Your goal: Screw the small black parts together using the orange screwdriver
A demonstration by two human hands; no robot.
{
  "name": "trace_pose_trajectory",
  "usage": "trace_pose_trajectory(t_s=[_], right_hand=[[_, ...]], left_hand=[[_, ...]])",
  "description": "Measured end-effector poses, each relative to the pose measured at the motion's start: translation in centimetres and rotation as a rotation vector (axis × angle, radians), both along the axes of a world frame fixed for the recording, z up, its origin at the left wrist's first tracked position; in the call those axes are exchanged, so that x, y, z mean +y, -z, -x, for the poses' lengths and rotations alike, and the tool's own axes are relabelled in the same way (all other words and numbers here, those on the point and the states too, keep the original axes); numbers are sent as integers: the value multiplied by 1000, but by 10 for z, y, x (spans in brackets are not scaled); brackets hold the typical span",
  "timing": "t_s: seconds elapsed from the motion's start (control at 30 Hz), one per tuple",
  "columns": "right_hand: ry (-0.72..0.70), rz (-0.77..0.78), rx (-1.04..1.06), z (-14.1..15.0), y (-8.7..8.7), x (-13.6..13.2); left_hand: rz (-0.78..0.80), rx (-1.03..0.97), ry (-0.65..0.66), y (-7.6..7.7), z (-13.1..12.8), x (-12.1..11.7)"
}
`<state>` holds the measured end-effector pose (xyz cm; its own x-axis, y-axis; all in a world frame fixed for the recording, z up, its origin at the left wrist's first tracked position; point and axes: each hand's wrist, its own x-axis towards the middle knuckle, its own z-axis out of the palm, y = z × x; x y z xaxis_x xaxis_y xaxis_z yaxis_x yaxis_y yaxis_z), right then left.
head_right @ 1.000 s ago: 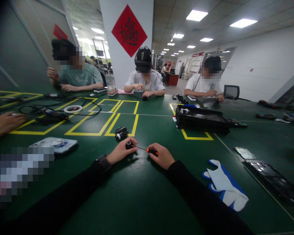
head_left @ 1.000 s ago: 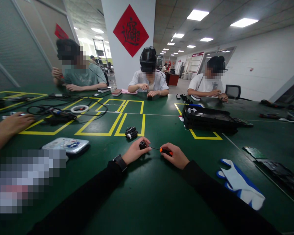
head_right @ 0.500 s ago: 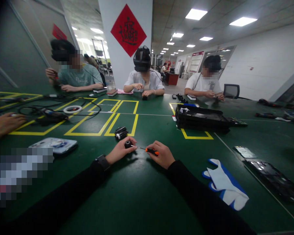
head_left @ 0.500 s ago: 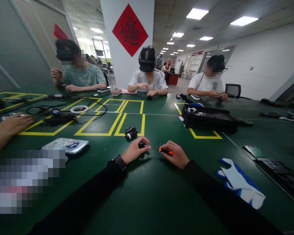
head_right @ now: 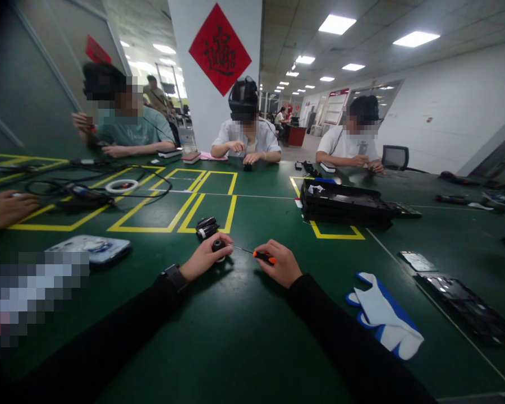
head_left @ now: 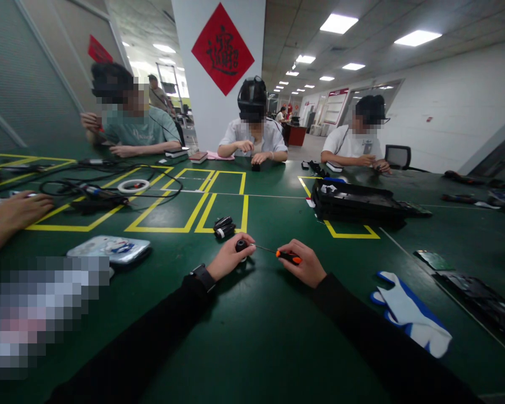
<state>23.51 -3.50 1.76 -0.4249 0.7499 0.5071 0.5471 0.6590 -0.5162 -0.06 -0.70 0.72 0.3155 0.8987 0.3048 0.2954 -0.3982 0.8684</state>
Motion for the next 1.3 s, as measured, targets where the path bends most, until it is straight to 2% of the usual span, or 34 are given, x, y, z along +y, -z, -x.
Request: trace_pose_trajectory(t_s=[0.27, 0.53, 0.67, 0.77, 0.93, 1.0, 1.1, 1.17, 1.23, 1.3], right_hand=[[35, 14, -4, 2, 2, 0], [201, 53, 23, -2, 7, 5], [216, 75, -27, -2, 13, 10], [206, 84, -76, -1, 17, 11], [195, -45, -38, 11, 5, 2], [111, -106, 2, 21, -5, -5], [-141, -107, -19, 40, -16, -16], [-249, -55, -29, 49, -18, -22], [-279, 14, 8, 52, -15, -25], [-259, 57, 79, 50, -10, -25]], left_hand=[[-48, 27, -42, 5, 2, 5], [-117, 114, -100, 5, -3, 0], [-75, 47, -107, 6, -2, 2], [15, -101, -83, 7, 0, 3], [343, -474, 53, 4, -3, -1], [460, -558, 167, 0, -7, -8], [650, -531, 359, -6, -13, -19], [725, -501, 461, -9, -16, -26], [748, -464, 524, -11, -17, -30], [696, -420, 504, -12, -15, -30]])
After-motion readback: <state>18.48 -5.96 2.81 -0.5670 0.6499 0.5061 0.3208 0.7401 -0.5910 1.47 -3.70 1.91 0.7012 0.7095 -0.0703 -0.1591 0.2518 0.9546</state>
